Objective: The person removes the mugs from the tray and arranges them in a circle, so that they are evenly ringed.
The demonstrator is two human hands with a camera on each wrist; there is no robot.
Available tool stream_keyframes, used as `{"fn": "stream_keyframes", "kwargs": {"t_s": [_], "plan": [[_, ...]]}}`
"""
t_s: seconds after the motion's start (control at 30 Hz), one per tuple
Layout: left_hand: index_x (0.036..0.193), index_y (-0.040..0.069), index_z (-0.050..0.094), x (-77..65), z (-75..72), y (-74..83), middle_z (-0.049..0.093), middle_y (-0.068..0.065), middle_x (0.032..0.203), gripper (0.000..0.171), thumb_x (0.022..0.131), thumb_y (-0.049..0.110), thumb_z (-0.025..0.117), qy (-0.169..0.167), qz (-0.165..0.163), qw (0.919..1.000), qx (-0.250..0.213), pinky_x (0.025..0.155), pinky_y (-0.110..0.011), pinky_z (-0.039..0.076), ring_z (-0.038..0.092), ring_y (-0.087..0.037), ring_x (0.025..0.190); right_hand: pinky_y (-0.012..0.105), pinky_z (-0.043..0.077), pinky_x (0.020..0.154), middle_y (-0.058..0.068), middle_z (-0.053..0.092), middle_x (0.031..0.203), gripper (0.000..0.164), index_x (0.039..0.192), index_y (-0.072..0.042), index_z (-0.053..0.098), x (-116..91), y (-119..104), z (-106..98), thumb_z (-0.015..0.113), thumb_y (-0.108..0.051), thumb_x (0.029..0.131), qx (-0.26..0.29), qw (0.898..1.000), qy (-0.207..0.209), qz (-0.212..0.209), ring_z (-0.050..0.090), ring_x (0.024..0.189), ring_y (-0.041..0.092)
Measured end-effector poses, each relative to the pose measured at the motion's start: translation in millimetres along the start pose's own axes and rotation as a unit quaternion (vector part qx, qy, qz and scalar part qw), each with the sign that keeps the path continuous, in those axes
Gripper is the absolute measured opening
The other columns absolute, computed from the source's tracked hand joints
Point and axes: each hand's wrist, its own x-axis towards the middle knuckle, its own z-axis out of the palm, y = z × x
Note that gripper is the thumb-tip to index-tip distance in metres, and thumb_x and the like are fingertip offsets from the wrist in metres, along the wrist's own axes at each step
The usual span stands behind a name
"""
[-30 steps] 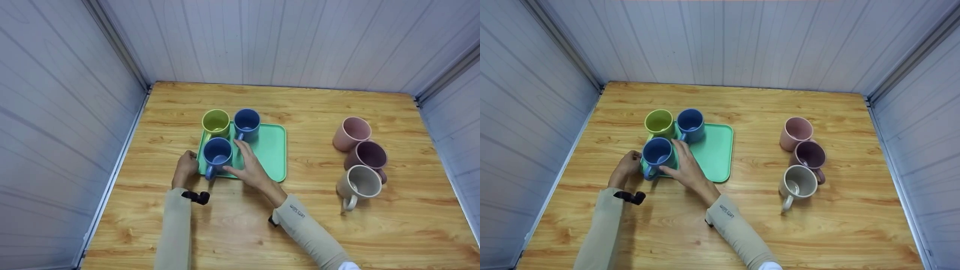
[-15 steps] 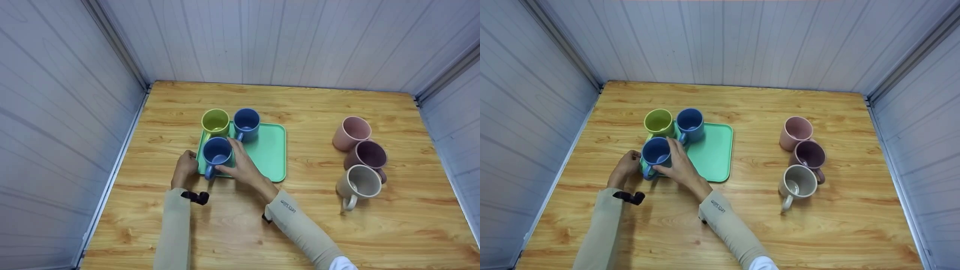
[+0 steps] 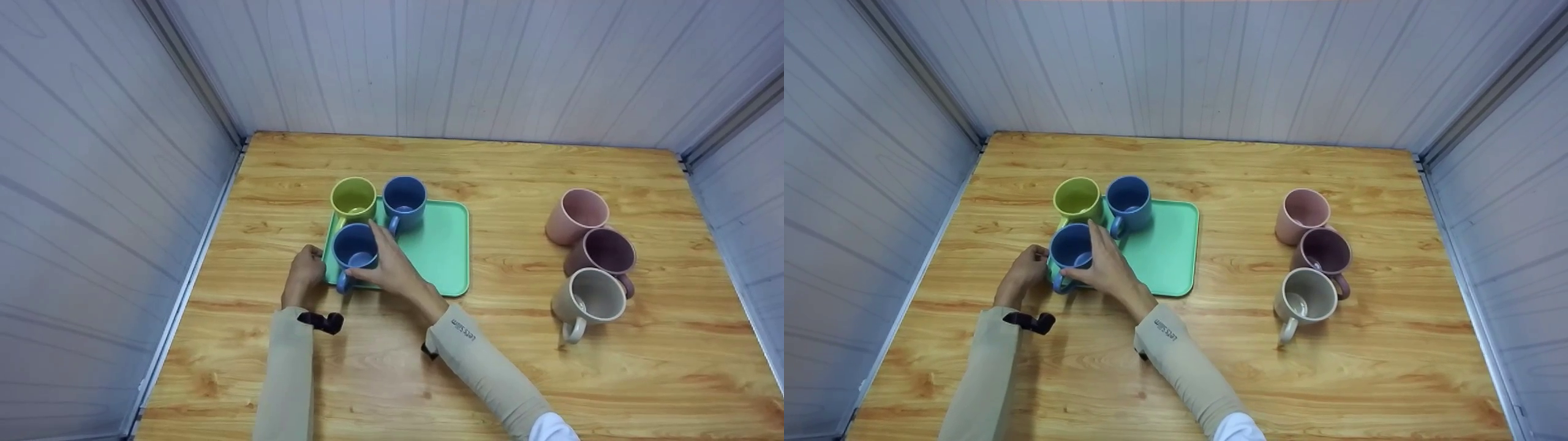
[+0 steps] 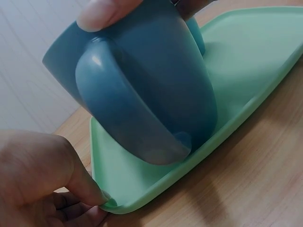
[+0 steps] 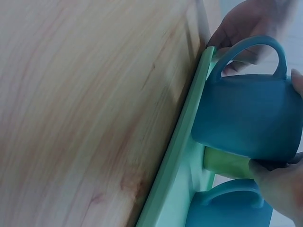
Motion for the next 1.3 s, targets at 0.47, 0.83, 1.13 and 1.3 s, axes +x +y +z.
{"fn": "stream_keyframes", "kwargs": {"t_s": [0.47, 0.83, 1.13, 1.3], "plan": [[0.128, -0.003, 0.045, -1.7, 1.8, -3.3, 0.051, -0.021, 0.125, 0.04, 0.091, 0.003, 0.032, -0.006, 0.005, 0.9999, 0.007, 0.094, -0.041, 0.041, 0.048, -0.029, 0.109, 0.038, 0.041, 0.104, 0.009, 0.046, 0.141, 0.099, 0.144, -0.006, 0.037, -8, 4, 4, 0.08, -0.053, 0.068, -0.033, 0.995, 0.074, -0.049, 0.048, 0.126, 0.022], [0.128, -0.004, 0.045, -1.4, 1.9, -2.6, 0.049, -0.022, 0.126, 0.041, 0.09, 0.001, 0.03, -0.009, -0.004, 0.9999, -0.003, 0.097, -0.042, 0.04, 0.047, -0.03, 0.113, 0.036, 0.042, 0.103, 0.008, 0.048, 0.14, 0.098, 0.143, -0.01, 0.039, -26, -7, -5, 0.079, -0.055, 0.067, -0.028, 0.992, 0.103, -0.063, 0.051, 0.123, 0.019], [0.128, -0.003, 0.044, -2.3, -1.2, -3.2, 0.047, -0.021, 0.128, 0.041, 0.091, 0.002, 0.027, -0.014, -0.008, 0.9997, -0.019, 0.098, -0.042, 0.039, 0.045, -0.03, 0.113, 0.035, 0.043, 0.103, 0.007, 0.049, 0.139, 0.098, 0.141, -0.006, 0.042, -45, -10, -24, 0.08, -0.056, 0.066, -0.041, 0.988, 0.131, -0.076, 0.051, 0.123, 0.017], [0.129, -0.002, 0.043, -1.6, -0.6, -2.6, 0.047, -0.021, 0.129, 0.041, 0.092, 0.004, 0.027, -0.014, -0.007, 0.9997, -0.016, 0.095, -0.041, 0.04, 0.045, -0.029, 0.111, 0.037, 0.043, 0.102, 0.008, 0.051, 0.137, 0.096, 0.139, -0.005, 0.044, -56, -5, -40, 0.081, -0.054, 0.065, -0.033, 0.985, 0.157, -0.061, 0.052, 0.121, 0.018]]}}
